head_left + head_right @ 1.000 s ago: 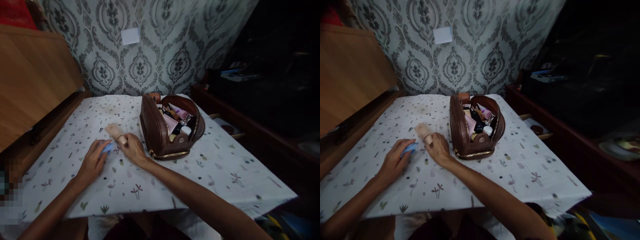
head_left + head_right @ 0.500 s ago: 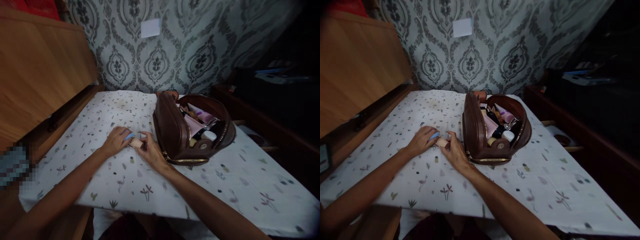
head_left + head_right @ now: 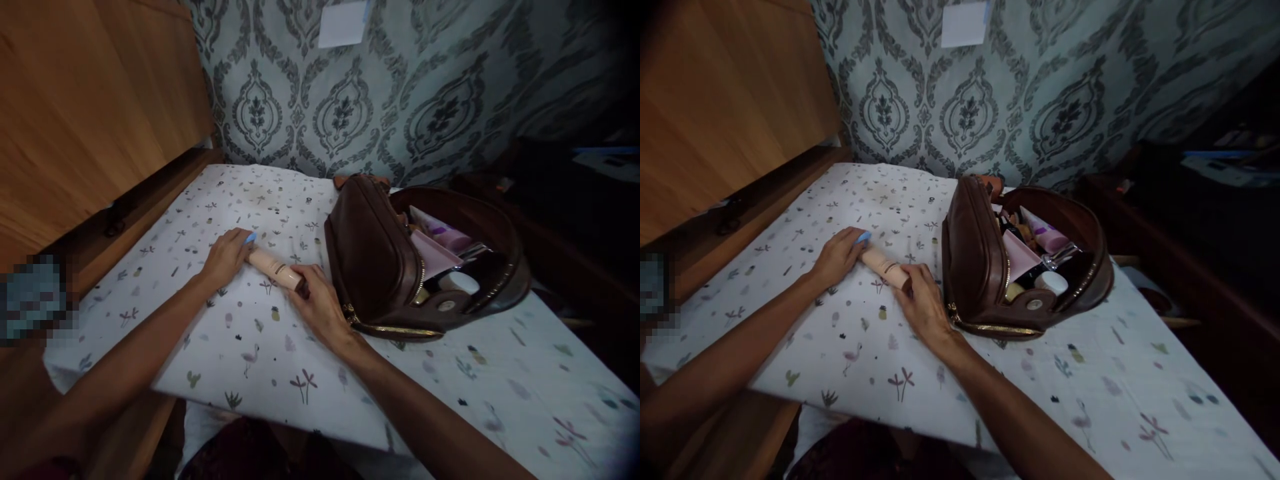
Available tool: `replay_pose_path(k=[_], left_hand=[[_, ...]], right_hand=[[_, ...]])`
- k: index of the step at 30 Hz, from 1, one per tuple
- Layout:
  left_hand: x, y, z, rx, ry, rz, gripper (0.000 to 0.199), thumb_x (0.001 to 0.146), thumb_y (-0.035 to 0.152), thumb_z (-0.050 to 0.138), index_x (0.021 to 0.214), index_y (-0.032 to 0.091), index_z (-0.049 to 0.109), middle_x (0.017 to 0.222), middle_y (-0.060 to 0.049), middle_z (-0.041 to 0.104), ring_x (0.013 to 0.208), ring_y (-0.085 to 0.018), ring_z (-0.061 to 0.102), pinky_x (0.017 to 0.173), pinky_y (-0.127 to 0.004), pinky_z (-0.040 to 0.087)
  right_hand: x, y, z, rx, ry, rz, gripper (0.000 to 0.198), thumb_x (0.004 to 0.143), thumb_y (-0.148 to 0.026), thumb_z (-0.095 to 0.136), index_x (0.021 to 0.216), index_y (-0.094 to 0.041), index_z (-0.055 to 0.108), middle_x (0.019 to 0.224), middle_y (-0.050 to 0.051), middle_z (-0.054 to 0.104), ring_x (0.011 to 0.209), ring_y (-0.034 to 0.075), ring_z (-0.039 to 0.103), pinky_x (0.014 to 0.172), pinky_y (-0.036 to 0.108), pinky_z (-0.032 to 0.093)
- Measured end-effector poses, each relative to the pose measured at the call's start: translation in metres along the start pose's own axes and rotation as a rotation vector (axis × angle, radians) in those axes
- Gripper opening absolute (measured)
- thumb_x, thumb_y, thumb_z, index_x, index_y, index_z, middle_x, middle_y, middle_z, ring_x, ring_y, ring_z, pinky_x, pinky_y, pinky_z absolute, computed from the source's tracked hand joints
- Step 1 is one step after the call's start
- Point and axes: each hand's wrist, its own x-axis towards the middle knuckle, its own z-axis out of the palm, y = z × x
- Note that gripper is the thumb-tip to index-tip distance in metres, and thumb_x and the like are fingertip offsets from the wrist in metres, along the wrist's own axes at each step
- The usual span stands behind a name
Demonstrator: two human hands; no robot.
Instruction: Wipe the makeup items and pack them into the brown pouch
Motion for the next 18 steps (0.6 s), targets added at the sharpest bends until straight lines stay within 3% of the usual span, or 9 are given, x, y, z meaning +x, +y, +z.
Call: replay_pose_path(k=[2,4,7,9,14,18], left_hand=[[-0.003,0.012,-0.003,-0.034,0.081,0.099,0.036,0.104,0.031,0.033,0.122,0.016,0.060,0.118,-0.013,0.067,0.107,-0.026,0.061,0.094,-0.042,0.048],[-0.008,0.028,-0.004,-0.065,0.101,0.285,0.035,0.104,0.030,0.035,0.128,0.017,0.057,0.122,-0.013,0.068,0.113,-0.026,0.061,0.098,-0.043,0.046],[-0.014,0.050,0.000,-0.030,0.019,0.571,0.039,0.103,0.031,0.040,0.138,0.017,0.051,0.129,-0.016,0.066,0.120,-0.028,0.058,0.104,-0.049,0.041],[-0.015,0.057,0.004,0.036,-0.033,0.656,0.042,0.103,0.030,0.041,0.141,0.014,0.046,0.134,-0.018,0.063,0.125,-0.031,0.055,0.106,-0.053,0.036],[-0.007,0.041,0.004,0.149,-0.043,0.612,0.040,0.103,0.032,0.041,0.138,0.014,0.049,0.131,-0.018,0.063,0.122,-0.031,0.056,0.106,-0.054,0.035],[0.000,0.013,-0.006,0.152,-0.061,0.429,0.043,0.103,0.043,0.041,0.135,0.017,0.052,0.132,-0.018,0.061,0.121,-0.032,0.054,0.106,-0.055,0.034]], right_hand=[[0.001,-0.002,-0.001,0.028,0.019,0.013,0.027,0.087,-0.025,0.061,0.113,-0.020,0.061,0.106,0.009,0.066,0.090,0.022,0.064,0.080,0.036,0.054],[0.001,-0.002,-0.002,0.068,0.031,0.042,0.027,0.090,-0.032,0.059,0.112,-0.018,0.061,0.101,0.009,0.068,0.085,0.021,0.064,0.077,0.035,0.053],[0.003,0.002,-0.002,0.141,0.042,0.071,0.028,0.090,-0.034,0.055,0.111,-0.016,0.061,0.096,0.009,0.070,0.081,0.021,0.064,0.076,0.035,0.052],[0.004,0.005,-0.001,0.187,0.040,0.100,0.029,0.088,-0.035,0.054,0.109,-0.016,0.062,0.092,0.008,0.070,0.080,0.021,0.063,0.075,0.034,0.051],[0.004,0.007,0.000,0.306,0.001,0.259,0.042,0.088,-0.052,0.054,0.107,-0.016,0.062,0.079,0.004,0.066,0.070,0.019,0.061,0.064,0.031,0.048],[0.003,0.004,0.000,0.388,0.006,0.331,0.047,0.083,-0.058,0.056,0.103,-0.017,0.062,0.076,0.004,0.064,0.065,0.018,0.059,0.057,0.029,0.044]])
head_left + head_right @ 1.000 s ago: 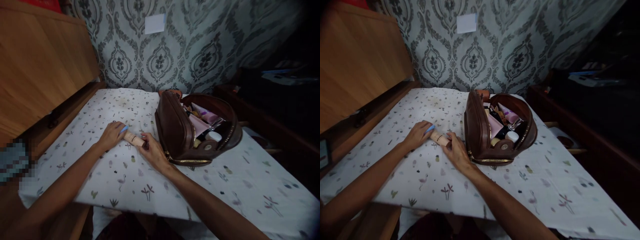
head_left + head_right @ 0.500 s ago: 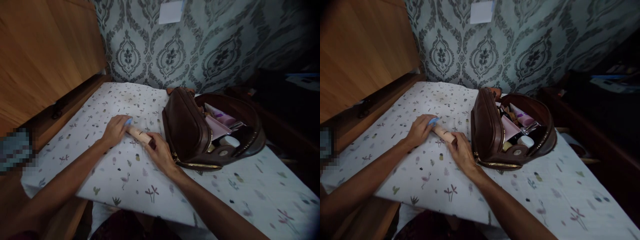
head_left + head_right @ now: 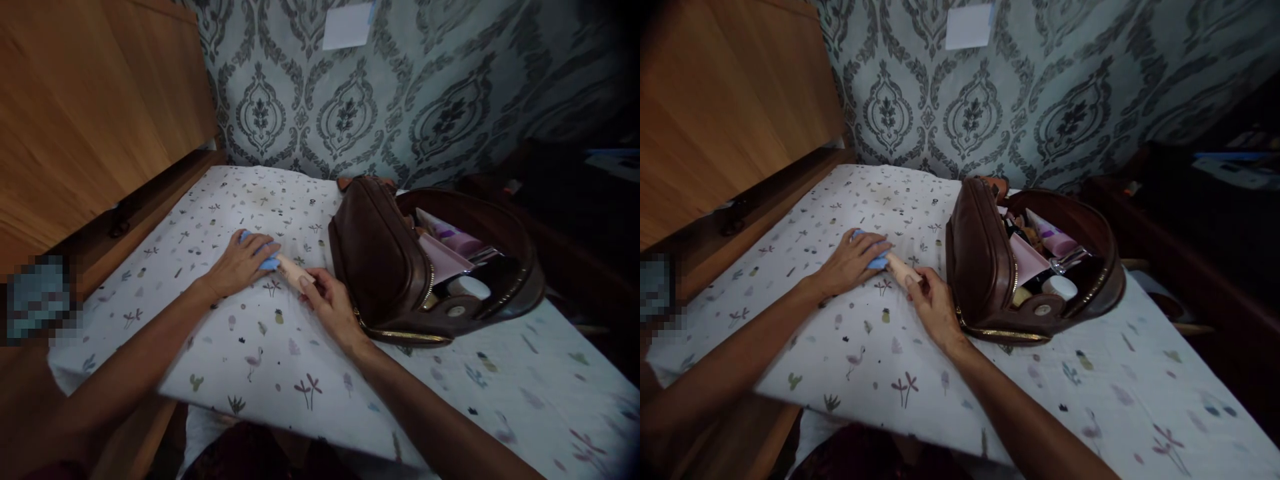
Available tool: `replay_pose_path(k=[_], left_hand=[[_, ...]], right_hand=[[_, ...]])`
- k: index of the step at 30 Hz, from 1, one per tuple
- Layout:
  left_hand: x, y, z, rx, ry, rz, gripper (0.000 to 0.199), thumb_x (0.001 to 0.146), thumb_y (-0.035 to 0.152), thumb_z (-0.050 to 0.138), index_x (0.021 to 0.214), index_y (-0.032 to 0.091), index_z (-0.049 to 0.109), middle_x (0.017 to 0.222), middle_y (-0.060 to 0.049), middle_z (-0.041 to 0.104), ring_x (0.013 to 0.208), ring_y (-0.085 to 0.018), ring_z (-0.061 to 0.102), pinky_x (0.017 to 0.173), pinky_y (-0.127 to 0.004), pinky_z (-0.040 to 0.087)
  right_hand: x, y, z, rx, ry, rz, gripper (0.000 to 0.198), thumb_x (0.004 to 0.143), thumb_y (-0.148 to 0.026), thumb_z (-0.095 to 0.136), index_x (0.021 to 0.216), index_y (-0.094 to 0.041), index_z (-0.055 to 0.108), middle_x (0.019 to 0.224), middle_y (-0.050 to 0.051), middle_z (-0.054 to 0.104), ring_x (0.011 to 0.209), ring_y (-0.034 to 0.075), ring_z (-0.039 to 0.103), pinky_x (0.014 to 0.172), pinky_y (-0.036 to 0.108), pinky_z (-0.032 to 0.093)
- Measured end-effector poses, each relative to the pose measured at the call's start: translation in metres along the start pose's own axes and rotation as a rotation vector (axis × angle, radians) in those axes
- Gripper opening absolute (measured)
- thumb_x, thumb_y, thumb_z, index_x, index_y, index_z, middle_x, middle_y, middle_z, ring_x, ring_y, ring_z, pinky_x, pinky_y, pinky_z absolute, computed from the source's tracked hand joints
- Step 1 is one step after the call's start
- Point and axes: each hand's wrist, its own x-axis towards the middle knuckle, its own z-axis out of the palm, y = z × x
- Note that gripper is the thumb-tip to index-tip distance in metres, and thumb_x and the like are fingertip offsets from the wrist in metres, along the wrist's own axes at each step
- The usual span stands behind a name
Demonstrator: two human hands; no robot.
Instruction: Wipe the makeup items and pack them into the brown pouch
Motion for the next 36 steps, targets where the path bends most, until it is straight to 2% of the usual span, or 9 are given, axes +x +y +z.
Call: replay_pose_path(k=[5,10,17,20,25,28,31,33,36], left_hand=[[-0.005,-0.018,-0.005,-0.265,-0.003,-0.307,0.042,0.104,0.047,0.034,0.128,0.019,0.054,0.120,-0.012,0.059,0.111,-0.026,0.058,0.097,-0.041,0.045],[-0.003,-0.015,-0.003,-0.337,0.101,-0.429,0.034,0.102,0.046,0.037,0.101,0.020,0.058,0.098,-0.006,0.058,0.088,-0.021,0.058,0.083,-0.033,0.047],[-0.004,-0.011,0.000,-0.332,0.171,-0.579,0.032,0.100,0.046,0.041,0.079,0.022,0.050,0.064,0.002,0.048,0.063,-0.017,0.050,0.064,-0.029,0.036],[-0.004,-0.010,0.000,-0.277,0.119,-0.626,0.033,0.101,0.045,0.039,0.085,0.022,0.055,0.064,0.001,0.051,0.063,-0.018,0.051,0.065,-0.030,0.038],[0.000,0.006,-0.004,-0.049,0.234,-0.401,0.042,0.104,0.046,0.031,0.111,0.017,0.061,0.100,-0.011,0.066,0.096,-0.025,0.058,0.081,-0.037,0.047],[0.003,0.031,-0.005,-0.074,0.225,-0.069,0.048,0.103,0.051,0.032,0.124,0.015,0.057,0.109,-0.013,0.066,0.101,-0.026,0.059,0.087,-0.039,0.048],[0.007,0.056,-0.001,-0.069,0.134,0.217,0.053,0.102,0.053,0.037,0.136,0.013,0.047,0.122,-0.017,0.063,0.113,-0.028,0.058,0.094,-0.043,0.046],[0.009,0.063,0.003,0.004,0.089,0.265,0.051,0.103,0.045,0.040,0.141,0.011,0.042,0.126,-0.018,0.062,0.116,-0.029,0.058,0.094,-0.044,0.045],[0.008,0.056,0.004,0.098,0.015,0.245,0.048,0.103,0.039,0.043,0.143,0.013,0.038,0.119,-0.016,0.065,0.106,-0.028,0.062,0.086,-0.042,0.046]], right_hand=[[-0.002,-0.007,-0.002,0.035,-0.052,0.061,0.050,0.082,-0.062,0.055,0.103,-0.016,0.060,0.063,0.000,0.059,0.054,0.015,0.053,0.051,0.027,0.039],[-0.005,-0.009,-0.002,-0.023,-0.105,0.042,0.049,0.089,-0.059,0.049,0.110,-0.016,0.060,0.063,0.000,0.061,0.054,0.015,0.053,0.054,0.028,0.042],[-0.003,0.003,0.001,-0.038,-0.004,-0.135,0.046,0.081,-0.044,0.067,0.120,-0.021,0.058,0.109,0.009,0.066,0.097,0.023,0.063,0.079,0.034,0.053],[-0.004,-0.001,-0.001,-0.102,-0.019,-0.155,0.040,0.084,-0.041,0.064,0.119,-0.022,0.060,0.103,0.008,0.067,0.089,0.022,0.063,0.073,0.034,0.053],[-0.007,-0.011,-0.002,-0.137,-0.050,-0.068,0.040,0.091,-0.050,0.056,0.117,-0.020,0.060,0.065,-0.002,0.057,0.054,0.016,0.054,0.053,0.029,0.042],[-0.006,-0.010,-0.002,-0.134,-0.054,-0.076,0.040,0.092,-0.052,0.052,0.113,-0.019,0.060,0.059,-0.003,0.057,0.054,0.017,0.054,0.055,0.029,0.042],[-0.003,-0.007,-0.002,-0.145,-0.005,-0.143,0.034,0.091,-0.049,0.050,0.104,-0.019,0.062,0.071,0.001,0.064,0.063,0.018,0.058,0.061,0.030,0.045],[-0.001,-0.005,-0.003,-0.144,0.019,-0.138,0.030,0.089,-0.048,0.051,0.094,-0.020,0.061,0.073,0.001,0.064,0.063,0.017,0.057,0.060,0.030,0.045],[0.000,-0.003,-0.002,-0.124,-0.018,-0.041,0.033,0.089,-0.052,0.052,0.094,-0.021,0.060,0.056,-0.004,0.056,0.051,0.016,0.052,0.053,0.029,0.041]])
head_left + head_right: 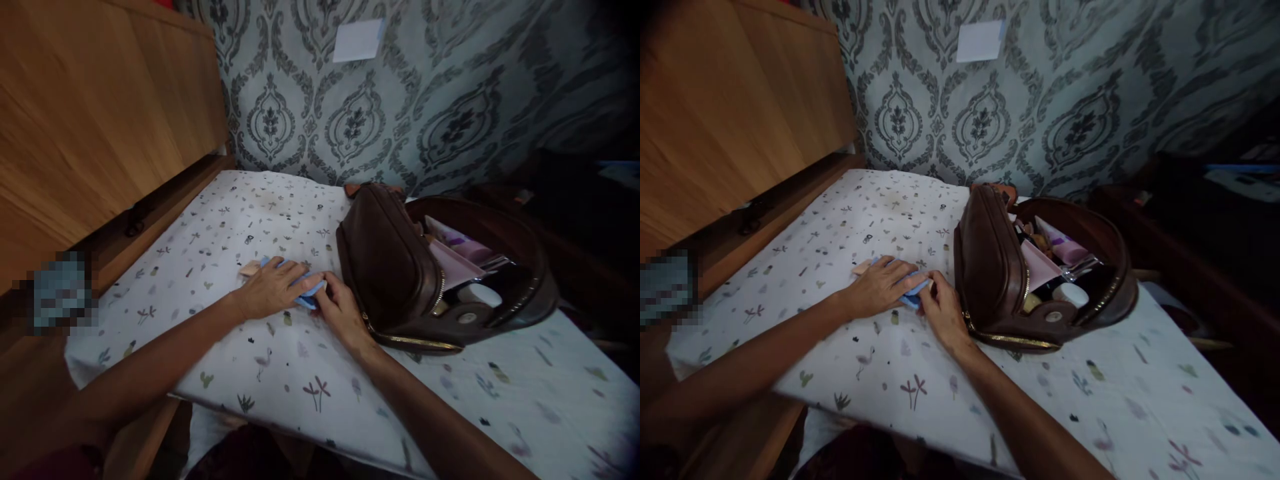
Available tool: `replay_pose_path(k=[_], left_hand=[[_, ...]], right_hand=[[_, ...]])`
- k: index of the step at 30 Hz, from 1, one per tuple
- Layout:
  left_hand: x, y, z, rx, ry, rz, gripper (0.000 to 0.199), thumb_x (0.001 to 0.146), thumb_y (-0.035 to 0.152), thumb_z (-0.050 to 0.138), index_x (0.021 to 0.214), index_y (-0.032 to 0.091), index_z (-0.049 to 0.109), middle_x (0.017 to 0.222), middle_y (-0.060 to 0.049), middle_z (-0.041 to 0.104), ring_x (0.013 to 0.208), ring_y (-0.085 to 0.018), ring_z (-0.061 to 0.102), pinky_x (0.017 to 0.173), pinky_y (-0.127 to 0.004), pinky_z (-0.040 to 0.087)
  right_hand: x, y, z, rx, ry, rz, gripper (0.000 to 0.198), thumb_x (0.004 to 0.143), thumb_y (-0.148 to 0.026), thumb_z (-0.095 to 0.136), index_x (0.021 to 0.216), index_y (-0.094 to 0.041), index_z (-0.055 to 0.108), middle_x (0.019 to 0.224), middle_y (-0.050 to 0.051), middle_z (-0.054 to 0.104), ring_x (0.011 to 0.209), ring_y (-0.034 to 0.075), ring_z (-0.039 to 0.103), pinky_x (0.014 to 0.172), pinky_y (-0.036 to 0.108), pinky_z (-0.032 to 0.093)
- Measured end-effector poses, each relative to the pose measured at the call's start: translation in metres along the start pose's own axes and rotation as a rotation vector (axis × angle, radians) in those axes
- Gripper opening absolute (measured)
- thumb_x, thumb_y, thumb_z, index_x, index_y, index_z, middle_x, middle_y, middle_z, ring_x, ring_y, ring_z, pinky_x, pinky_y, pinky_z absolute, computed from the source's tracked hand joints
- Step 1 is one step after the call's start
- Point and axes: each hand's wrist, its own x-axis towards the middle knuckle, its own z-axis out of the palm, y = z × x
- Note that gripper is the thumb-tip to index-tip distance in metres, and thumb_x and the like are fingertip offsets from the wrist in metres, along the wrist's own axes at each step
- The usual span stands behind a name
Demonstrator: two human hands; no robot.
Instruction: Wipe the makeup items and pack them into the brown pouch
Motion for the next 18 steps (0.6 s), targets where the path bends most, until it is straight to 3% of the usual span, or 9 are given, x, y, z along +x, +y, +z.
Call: replay_pose_path(k=[4,10,14,18], left_hand=[[-0.015,-0.027,-0.003,0.012,-0.090,-0.083,0.048,0.101,0.048,0.044,0.136,0.016,0.045,0.112,-0.014,0.065,0.101,-0.027,0.062,0.084,-0.040,0.045],[-0.039,-0.062,-0.011,-0.199,-0.174,-0.311,0.039,0.102,0.050,0.041,0.121,0.019,0.056,0.102,-0.008,0.063,0.091,-0.024,0.061,0.076,-0.034,0.044],[-0.042,-0.067,-0.015,-0.395,-0.153,-0.421,0.026,0.101,0.043,0.045,0.108,0.023,0.060,0.098,-0.005,0.065,0.092,-0.021,0.061,0.074,-0.030,0.043],[-0.035,-0.065,-0.023,-0.548,-0.149,-0.581,0.014,0.091,0.037,0.058,0.096,0.023,0.061,0.091,0.001,0.066,0.084,-0.019,0.061,0.072,-0.028,0.041]], right_hand=[[0.001,0.000,0.001,0.045,-0.022,0.043,0.041,0.091,-0.060,0.048,0.096,-0.021,0.060,0.047,-0.004,0.050,0.047,0.017,0.049,0.049,0.029,0.036],[0.002,-0.003,0.002,0.104,-0.008,0.087,0.041,0.089,-0.063,0.048,0.087,-0.023,0.055,0.055,-0.004,0.052,0.043,0.014,0.047,0.043,0.026,0.032],[-0.001,-0.009,0.000,0.175,-0.023,0.098,0.041,0.089,-0.062,0.051,0.094,-0.021,0.056,0.062,-0.003,0.053,0.046,0.013,0.047,0.042,0.026,0.033],[-0.003,-0.015,-0.002,0.277,-0.038,0.033,0.037,0.085,-0.053,0.062,0.105,-0.022,0.057,0.070,-0.003,0.054,0.059,0.014,0.052,0.048,0.025,0.041]])
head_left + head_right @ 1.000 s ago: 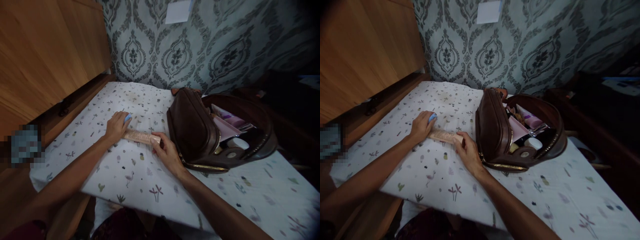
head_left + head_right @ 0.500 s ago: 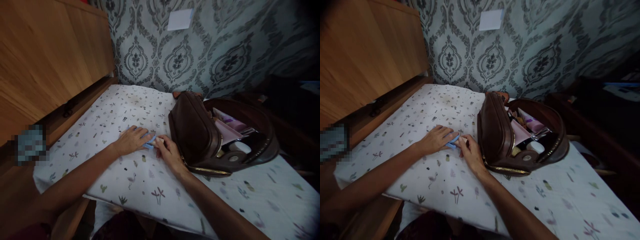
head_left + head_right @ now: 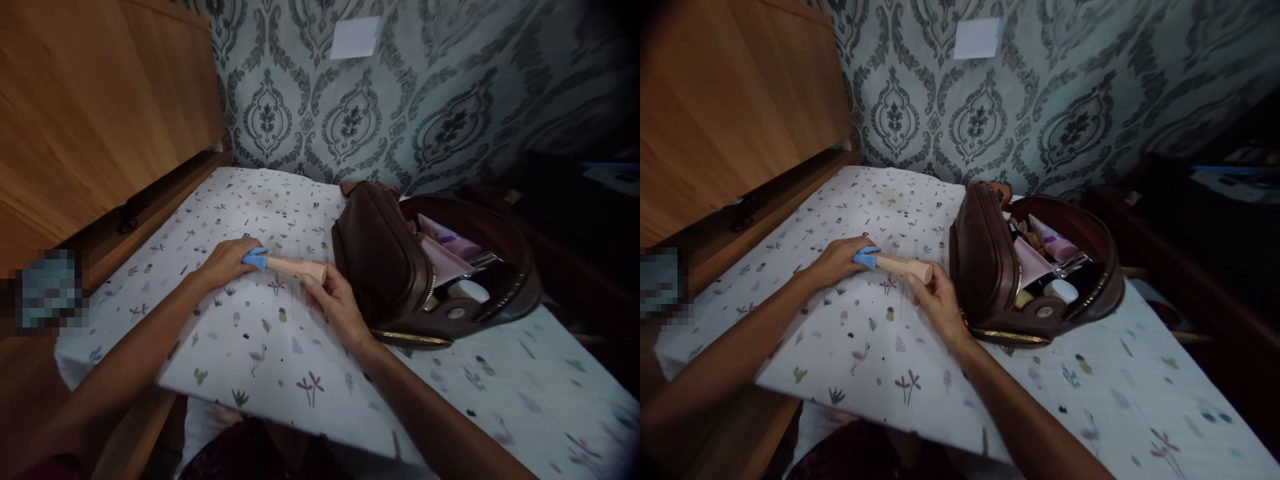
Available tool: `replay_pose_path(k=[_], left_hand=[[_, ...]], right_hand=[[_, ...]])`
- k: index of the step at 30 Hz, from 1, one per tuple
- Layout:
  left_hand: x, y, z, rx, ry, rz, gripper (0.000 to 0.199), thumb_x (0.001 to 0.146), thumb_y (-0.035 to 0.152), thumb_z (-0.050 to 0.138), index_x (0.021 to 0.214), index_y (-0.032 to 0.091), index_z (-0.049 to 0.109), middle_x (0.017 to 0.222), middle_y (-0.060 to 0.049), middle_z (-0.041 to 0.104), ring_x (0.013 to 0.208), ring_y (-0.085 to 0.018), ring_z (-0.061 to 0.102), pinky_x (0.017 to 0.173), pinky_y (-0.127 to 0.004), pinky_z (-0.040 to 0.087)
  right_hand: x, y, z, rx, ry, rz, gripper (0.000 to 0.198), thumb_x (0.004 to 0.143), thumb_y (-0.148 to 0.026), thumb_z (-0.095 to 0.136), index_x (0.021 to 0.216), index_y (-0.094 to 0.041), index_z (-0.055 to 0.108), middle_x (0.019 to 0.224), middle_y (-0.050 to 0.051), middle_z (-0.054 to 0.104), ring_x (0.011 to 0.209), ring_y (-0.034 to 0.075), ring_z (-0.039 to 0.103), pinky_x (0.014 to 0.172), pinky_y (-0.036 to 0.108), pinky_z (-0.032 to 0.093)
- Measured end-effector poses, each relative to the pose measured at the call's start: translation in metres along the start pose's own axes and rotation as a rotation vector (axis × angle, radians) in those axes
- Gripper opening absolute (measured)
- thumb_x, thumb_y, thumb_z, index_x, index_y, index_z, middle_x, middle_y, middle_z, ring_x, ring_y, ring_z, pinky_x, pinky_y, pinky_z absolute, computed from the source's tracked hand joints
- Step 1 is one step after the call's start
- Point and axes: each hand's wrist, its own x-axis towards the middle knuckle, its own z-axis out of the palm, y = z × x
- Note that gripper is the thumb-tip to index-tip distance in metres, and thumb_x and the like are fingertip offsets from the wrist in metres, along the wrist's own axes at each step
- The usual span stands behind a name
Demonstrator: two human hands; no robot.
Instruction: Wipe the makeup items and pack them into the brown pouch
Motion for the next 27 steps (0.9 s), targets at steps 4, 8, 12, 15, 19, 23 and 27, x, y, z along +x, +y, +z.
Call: replay_pose_path(k=[4,8,12,15,19,23,27], left_hand=[[0.001,0.015,-0.004,-0.235,-0.027,-0.155,0.014,0.081,0.033,0.066,0.083,0.021,0.059,0.075,0.004,0.061,0.071,-0.016,0.056,0.065,-0.027,0.040],[0.000,0.034,0.002,-0.570,-0.189,-0.220,0.024,0.079,0.041,0.069,0.082,0.020,0.059,0.075,0.002,0.061,0.066,-0.015,0.057,0.059,-0.026,0.045],[-0.002,0.049,0.013,-0.678,-0.368,-0.219,0.036,0.083,0.055,0.066,0.083,0.020,0.058,0.068,0.003,0.058,0.053,-0.012,0.052,0.048,-0.024,0.043],[-0.002,0.055,0.017,-0.466,-0.279,-0.145,0.038,0.088,0.057,0.059,0.078,0.021,0.056,0.061,0.004,0.055,0.054,-0.013,0.052,0.051,-0.025,0.042],[-0.004,0.055,0.022,-0.241,0.109,-0.037,0.041,0.096,0.058,0.049,0.106,0.020,0.059,0.085,-0.002,0.066,0.073,-0.018,0.063,0.069,-0.031,0.049],[-0.009,0.061,0.033,-0.139,0.292,0.228,0.059,0.098,0.060,0.042,0.143,0.023,0.044,0.133,-0.014,0.054,0.115,-0.026,0.060,0.089,-0.037,0.052],[-0.010,0.070,0.038,-0.105,0.269,0.163,0.051,0.101,0.052,0.041,0.145,0.027,0.047,0.142,-0.014,0.046,0.128,-0.028,0.053,0.093,-0.037,0.052]], right_hand=[[0.004,0.003,0.000,0.100,0.074,-0.075,0.034,0.078,-0.044,0.071,0.101,-0.023,0.057,0.084,0.000,0.058,0.072,0.015,0.056,0.053,0.024,0.045],[0.005,0.006,0.001,0.125,0.047,-0.093,0.034,0.079,-0.048,0.069,0.099,-0.022,0.059,0.093,0.003,0.062,0.084,0.018,0.059,0.060,0.025,0.049],[0.004,0.003,0.004,0.212,-0.005,-0.068,0.045,0.082,-0.058,0.065,0.110,-0.023,0.058,0.101,0.005,0.067,0.094,0.021,0.064,0.077,0.032,0.056],[0.002,0.002,0.006,0.252,-0.015,-0.034,0.050,0.084,-0.064,0.062,0.114,-0.025,0.055,0.105,0.006,0.069,0.095,0.022,0.066,0.081,0.035,0.057],[-0.003,0.002,0.008,0.243,-0.045,0.070,0.049,0.084,-0.067,0.061,0.106,-0.025,0.056,0.096,0.006,0.069,0.085,0.022,0.067,0.070,0.034,0.058],[-0.010,-0.004,0.015,0.350,-0.180,0.254,0.052,0.087,-0.072,0.051,0.116,-0.028,0.051,0.073,0.000,0.063,0.058,0.018,0.064,0.054,0.034,0.055],[-0.015,-0.011,0.017,0.417,-0.269,0.278,0.055,0.084,-0.073,0.056,0.115,-0.027,0.049,0.070,-0.002,0.063,0.054,0.017,0.063,0.052,0.033,0.055]])
